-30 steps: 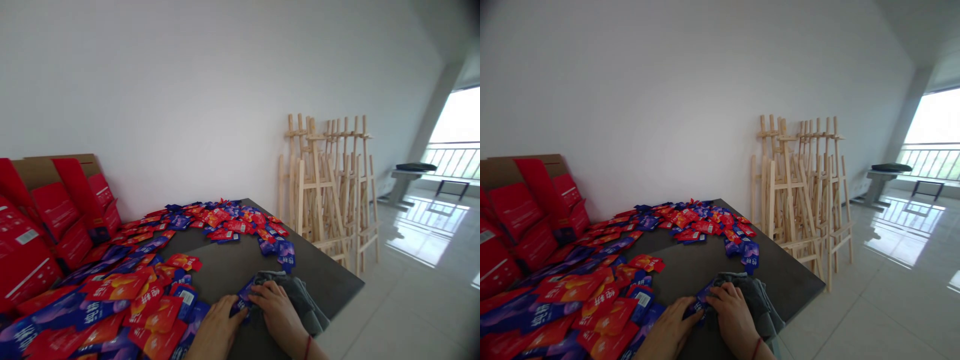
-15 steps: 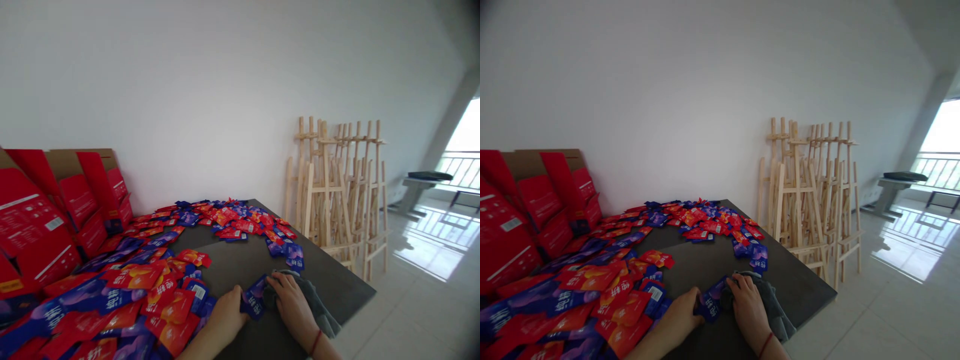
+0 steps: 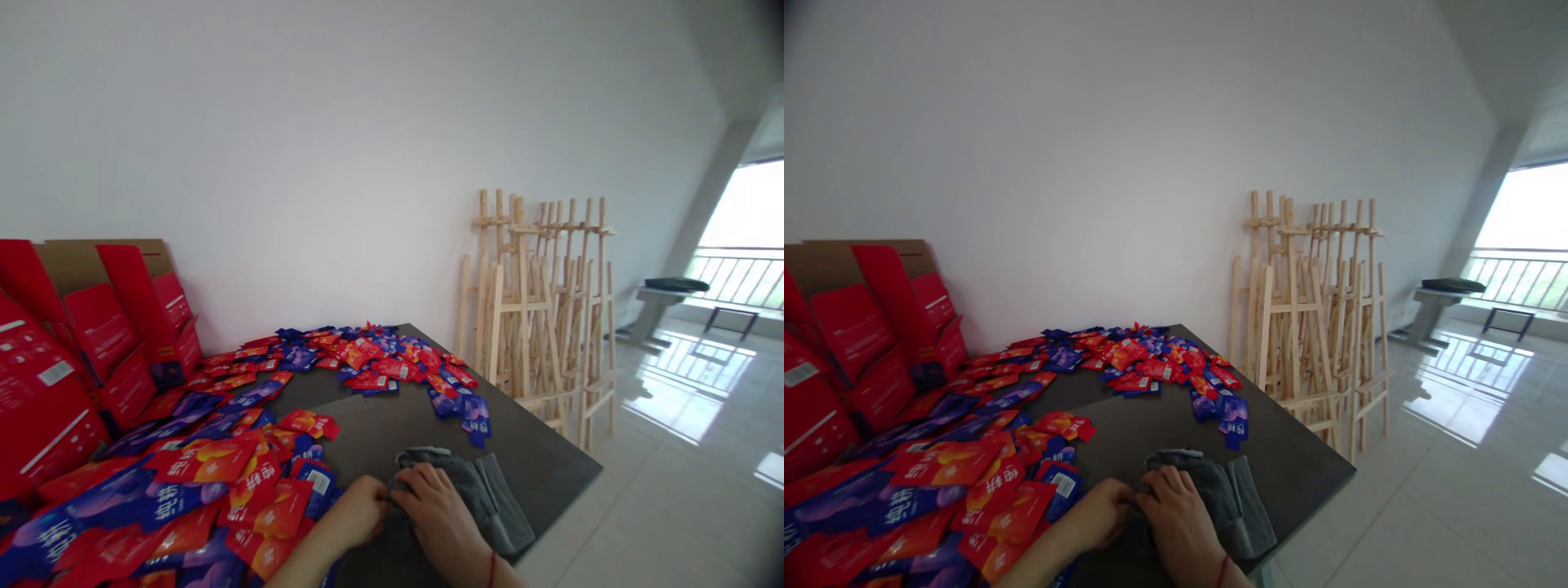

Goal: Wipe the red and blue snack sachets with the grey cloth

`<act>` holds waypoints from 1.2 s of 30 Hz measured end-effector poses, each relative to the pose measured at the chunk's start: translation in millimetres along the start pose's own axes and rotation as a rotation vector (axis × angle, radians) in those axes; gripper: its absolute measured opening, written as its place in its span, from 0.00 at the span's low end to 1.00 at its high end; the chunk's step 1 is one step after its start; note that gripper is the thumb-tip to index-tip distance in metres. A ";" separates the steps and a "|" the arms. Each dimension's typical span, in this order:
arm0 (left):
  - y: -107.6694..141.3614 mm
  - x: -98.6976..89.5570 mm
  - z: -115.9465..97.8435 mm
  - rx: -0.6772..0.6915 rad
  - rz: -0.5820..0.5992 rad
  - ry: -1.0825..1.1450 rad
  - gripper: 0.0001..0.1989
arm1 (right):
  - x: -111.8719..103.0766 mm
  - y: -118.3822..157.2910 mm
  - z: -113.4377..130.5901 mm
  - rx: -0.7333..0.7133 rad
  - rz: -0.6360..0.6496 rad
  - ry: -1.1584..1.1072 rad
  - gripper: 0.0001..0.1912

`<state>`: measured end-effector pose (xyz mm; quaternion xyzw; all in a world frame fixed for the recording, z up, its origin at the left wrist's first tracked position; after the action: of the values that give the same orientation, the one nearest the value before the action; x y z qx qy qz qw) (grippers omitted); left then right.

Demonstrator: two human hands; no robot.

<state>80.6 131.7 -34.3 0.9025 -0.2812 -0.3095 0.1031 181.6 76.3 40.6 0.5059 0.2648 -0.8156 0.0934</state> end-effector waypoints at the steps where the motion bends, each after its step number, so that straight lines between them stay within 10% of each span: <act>1: 0.5 -0.6 0.1 -0.006 -0.004 -0.001 0.08 | 6.4 -1.1 -0.8 0.002 0.029 0.013 0.28; 17: 1.1 -3.2 7.4 -0.099 -0.055 0.016 0.05 | -24.4 11.1 -92.6 0.321 0.026 0.194 0.25; 22: -2.1 -3.7 9.1 -0.107 -0.083 0.060 0.02 | -30.2 14.6 -65.2 0.271 -0.064 0.150 0.27; 28: 1.3 -4.1 7.4 -0.086 -0.065 0.075 0.02 | 17.8 14.8 -2.6 -0.039 0.092 0.067 0.28; 36: 5.2 -4.7 2.8 -0.084 -0.047 0.061 0.09 | -11.2 26.8 -61.1 0.166 0.020 0.160 0.31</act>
<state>73.5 130.1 -32.2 0.9127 -0.2432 -0.2959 0.1422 245.5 84.6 20.1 0.5780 0.1977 -0.7908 0.0378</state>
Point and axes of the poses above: each hand's wrist, its own y-axis away from the middle knuckle, its own x-axis out of the palm, z = x × y, the point moved 8 cm from there along -y, towards the middle knuckle, and after that the axes turned 4 degrees about -y, right-handed, at the moved point
